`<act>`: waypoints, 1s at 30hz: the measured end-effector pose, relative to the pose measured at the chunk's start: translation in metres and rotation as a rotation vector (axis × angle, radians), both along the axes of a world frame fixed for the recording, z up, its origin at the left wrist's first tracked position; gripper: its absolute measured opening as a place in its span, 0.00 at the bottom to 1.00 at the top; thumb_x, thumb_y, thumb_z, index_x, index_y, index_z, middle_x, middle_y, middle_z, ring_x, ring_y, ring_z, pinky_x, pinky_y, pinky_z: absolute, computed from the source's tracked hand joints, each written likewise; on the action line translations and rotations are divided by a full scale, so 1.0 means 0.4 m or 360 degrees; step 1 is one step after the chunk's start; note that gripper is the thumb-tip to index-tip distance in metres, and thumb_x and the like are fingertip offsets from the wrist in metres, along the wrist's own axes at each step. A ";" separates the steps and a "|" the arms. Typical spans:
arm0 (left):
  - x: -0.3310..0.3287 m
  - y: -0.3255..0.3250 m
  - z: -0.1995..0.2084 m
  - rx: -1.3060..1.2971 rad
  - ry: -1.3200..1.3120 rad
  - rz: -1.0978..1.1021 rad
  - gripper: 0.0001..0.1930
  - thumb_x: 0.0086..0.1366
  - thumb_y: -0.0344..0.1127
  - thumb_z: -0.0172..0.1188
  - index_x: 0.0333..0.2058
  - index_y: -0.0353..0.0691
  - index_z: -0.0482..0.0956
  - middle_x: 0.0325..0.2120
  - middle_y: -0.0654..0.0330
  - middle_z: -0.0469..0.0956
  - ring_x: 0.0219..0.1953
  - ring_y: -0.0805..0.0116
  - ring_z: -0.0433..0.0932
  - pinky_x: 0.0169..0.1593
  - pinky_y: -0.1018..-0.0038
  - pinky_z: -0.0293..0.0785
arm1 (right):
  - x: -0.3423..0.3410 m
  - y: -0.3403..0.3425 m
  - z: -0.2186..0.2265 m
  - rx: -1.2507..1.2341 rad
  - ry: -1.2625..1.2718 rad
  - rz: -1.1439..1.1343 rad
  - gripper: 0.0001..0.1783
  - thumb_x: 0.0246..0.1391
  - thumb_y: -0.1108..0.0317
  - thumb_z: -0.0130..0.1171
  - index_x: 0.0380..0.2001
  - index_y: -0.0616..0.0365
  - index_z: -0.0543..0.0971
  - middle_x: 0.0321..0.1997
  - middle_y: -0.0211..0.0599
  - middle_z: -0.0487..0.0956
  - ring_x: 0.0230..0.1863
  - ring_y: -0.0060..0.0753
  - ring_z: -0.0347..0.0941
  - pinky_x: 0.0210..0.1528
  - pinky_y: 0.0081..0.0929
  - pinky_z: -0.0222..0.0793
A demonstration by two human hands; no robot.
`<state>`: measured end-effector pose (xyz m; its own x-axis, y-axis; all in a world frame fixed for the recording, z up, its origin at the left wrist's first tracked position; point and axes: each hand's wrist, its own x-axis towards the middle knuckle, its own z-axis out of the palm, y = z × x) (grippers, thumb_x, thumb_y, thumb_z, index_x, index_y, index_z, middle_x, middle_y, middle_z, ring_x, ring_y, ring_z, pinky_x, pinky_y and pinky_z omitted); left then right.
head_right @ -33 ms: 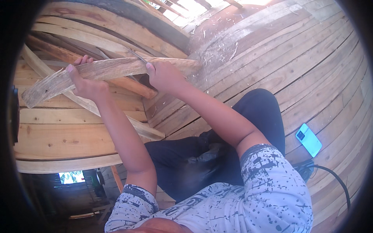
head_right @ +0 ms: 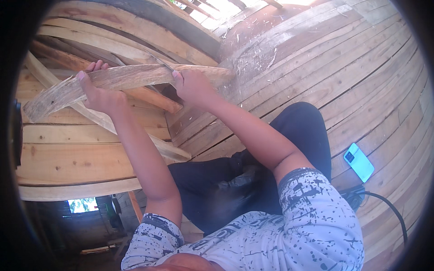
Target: The person sits cross-legged on a wooden floor and uses a knife to carve a long, curved piece of wood. They hold the wood with their left hand and shave thin strips from the surface with their right hand, creating wood shavings that fall onto the floor.
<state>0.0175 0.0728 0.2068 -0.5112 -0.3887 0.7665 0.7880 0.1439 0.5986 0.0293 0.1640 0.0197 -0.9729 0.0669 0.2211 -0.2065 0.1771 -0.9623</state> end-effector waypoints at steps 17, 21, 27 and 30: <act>-0.024 0.065 0.021 -0.0050 0.0112 -0.0123 0.15 0.66 0.30 0.59 0.44 0.23 0.69 0.32 0.47 0.78 0.33 0.56 0.81 0.36 0.67 0.83 | -0.027 0.024 -0.105 -0.0113 -0.0245 -0.0080 0.32 0.70 0.51 0.39 0.38 0.74 0.79 0.37 0.68 0.80 0.43 0.69 0.78 0.50 0.51 0.71; -0.026 0.094 0.038 0.0011 0.0144 -0.0123 0.11 0.65 0.29 0.58 0.41 0.28 0.69 0.31 0.49 0.77 0.30 0.57 0.81 0.34 0.68 0.82 | -0.089 0.087 -0.370 0.0171 -0.0611 -0.0222 0.33 0.69 0.51 0.39 0.39 0.76 0.79 0.39 0.71 0.79 0.44 0.70 0.77 0.53 0.52 0.71; -0.027 0.068 0.023 -0.0033 0.0157 -0.0008 0.10 0.66 0.29 0.56 0.41 0.27 0.69 0.31 0.49 0.77 0.30 0.59 0.80 0.33 0.68 0.82 | -0.036 0.027 -0.054 -0.0163 -0.0299 0.0041 0.33 0.69 0.52 0.39 0.38 0.77 0.79 0.39 0.73 0.79 0.44 0.73 0.76 0.51 0.55 0.71; -0.027 0.089 0.030 0.0068 0.0101 0.0035 0.12 0.67 0.29 0.57 0.42 0.26 0.69 0.31 0.49 0.77 0.30 0.59 0.80 0.32 0.68 0.81 | -0.086 0.039 -0.227 -0.0104 -0.0399 -0.0122 0.32 0.70 0.52 0.39 0.36 0.76 0.79 0.36 0.71 0.79 0.41 0.69 0.78 0.49 0.54 0.72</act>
